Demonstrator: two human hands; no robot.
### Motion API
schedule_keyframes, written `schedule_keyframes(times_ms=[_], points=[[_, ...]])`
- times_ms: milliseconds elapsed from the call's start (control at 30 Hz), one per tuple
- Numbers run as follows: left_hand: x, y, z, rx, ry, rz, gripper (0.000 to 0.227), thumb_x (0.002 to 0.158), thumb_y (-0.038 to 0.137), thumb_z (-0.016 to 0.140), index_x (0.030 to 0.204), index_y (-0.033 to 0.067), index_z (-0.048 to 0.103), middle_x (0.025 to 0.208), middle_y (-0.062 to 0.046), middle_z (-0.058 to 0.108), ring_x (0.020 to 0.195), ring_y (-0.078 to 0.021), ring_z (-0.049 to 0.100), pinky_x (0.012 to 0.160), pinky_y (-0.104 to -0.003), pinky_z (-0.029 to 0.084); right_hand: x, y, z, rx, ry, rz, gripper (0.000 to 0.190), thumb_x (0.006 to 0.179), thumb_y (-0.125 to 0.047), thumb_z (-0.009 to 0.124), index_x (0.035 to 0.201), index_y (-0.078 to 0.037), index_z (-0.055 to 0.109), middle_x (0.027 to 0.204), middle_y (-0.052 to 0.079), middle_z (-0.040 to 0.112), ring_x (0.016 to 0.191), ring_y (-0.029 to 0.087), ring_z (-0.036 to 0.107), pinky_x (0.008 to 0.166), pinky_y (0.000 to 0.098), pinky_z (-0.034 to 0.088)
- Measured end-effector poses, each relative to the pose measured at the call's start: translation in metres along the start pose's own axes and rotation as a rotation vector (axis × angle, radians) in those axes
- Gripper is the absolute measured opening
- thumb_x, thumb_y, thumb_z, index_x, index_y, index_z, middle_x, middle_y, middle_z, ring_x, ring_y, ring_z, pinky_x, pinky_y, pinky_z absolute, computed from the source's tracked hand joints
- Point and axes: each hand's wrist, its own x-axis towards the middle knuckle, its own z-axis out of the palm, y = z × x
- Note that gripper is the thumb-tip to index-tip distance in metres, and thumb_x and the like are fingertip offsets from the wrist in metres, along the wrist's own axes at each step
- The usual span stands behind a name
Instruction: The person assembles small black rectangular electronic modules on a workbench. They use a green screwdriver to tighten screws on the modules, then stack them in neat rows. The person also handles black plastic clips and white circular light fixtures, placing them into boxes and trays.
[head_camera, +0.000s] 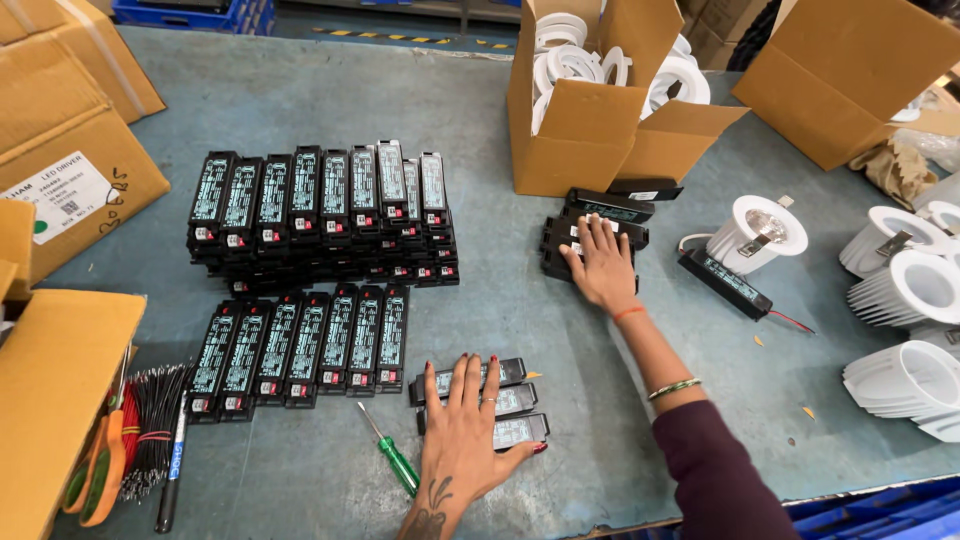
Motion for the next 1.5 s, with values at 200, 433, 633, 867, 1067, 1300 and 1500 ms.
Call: schedule_keyframes(times_ms=[200, 433, 633, 867, 1067, 1300, 1500], points=[[0.0, 0.0, -0.001, -0.019, 0.002, 0.002, 0.117, 0.074, 0.077, 0.063, 0.153, -0.004, 0.03, 0.154, -0.025, 0.038, 0.147, -0.0392, 0.027, 0.115, -0.069, 0.001, -0.021, -0.012, -0.001, -0.023, -0.059, 0.014, 0.084, 0.101, -0.064, 0.036, 0.16, -0.004, 0.029, 0.168, 0.017, 0.026, 0.155, 0.036, 0.022, 0.122, 0.0564, 0.016], [-0.009, -0.007, 0.0, -0.092, 0.055, 0.051, 0.112, 0.075, 0.072, 0.068, 0.149, -0.0035, 0.032, 0.15, -0.024, 0.042, 0.141, -0.0373, 0.031, 0.117, -0.066, 0.003, -0.05, -0.029, -0.018, -0.004, -0.087, -0.015, 0.085, 0.101, -0.065, 0.038, 0.16, -0.005, 0.029, 0.168, 0.018, 0.026, 0.155, 0.036, 0.021, 0.123, 0.0555, 0.015], [-0.02, -0.013, -0.001, -0.146, 0.036, 0.085, 0.113, 0.074, 0.071, 0.07, 0.149, -0.0039, 0.033, 0.149, -0.025, 0.043, 0.145, -0.0388, 0.031, 0.117, -0.067, 0.002, -0.073, -0.041, -0.035, 0.004, -0.132, -0.088, 0.098, 0.095, -0.072, 0.044, 0.16, -0.001, 0.026, 0.167, 0.022, 0.024, 0.154, 0.041, 0.019, 0.121, 0.0584, 0.014], [-0.022, -0.014, -0.006, -0.157, 0.02, 0.076, 0.11, 0.073, 0.07, 0.072, 0.146, -0.0039, 0.037, 0.148, -0.023, 0.045, 0.145, -0.0367, 0.033, 0.116, -0.065, 0.004, -0.054, -0.028, -0.06, -0.085, -0.327, -0.195, 0.135, 0.061, -0.079, 0.075, 0.16, -0.006, 0.019, 0.165, 0.027, 0.019, 0.151, 0.043, 0.018, 0.117, 0.0639, 0.018], [-0.022, -0.012, -0.01, -0.162, 0.075, 0.084, 0.112, 0.069, 0.071, 0.074, 0.145, -0.0035, 0.04, 0.143, -0.022, 0.047, 0.139, -0.0356, 0.036, 0.117, -0.064, 0.007, -0.001, -0.042, -0.07, 0.146, -0.543, -0.374, 0.132, 0.053, -0.051, 0.092, 0.159, -0.012, 0.023, 0.152, 0.026, 0.043, 0.134, 0.048, 0.044, 0.113, 0.0504, 0.038], [-0.026, -0.014, -0.01, -0.181, 0.066, 0.102, 0.111, 0.067, 0.07, 0.075, 0.146, -0.0015, 0.043, 0.142, -0.021, 0.049, 0.139, -0.0344, 0.038, 0.119, -0.064, 0.007, -0.004, -0.078, -0.096, 0.026, -0.534, -0.316, 0.124, 0.053, -0.036, 0.091, 0.159, -0.017, 0.03, 0.124, 0.026, 0.055, 0.11, 0.046, 0.06, 0.095, 0.0477, 0.052], [-0.029, -0.018, -0.014, -0.19, 0.008, 0.119, 0.111, 0.065, 0.067, 0.078, 0.145, -0.0006, 0.043, 0.144, -0.022, 0.047, 0.14, -0.0349, 0.036, 0.119, -0.063, 0.006, -0.022, -0.094, -0.14, 0.318, -0.207, -0.378, 0.119, 0.057, -0.032, 0.091, 0.159, -0.012, 0.033, 0.133, 0.025, 0.05, 0.116, 0.044, 0.058, 0.098, 0.0456, 0.051]])
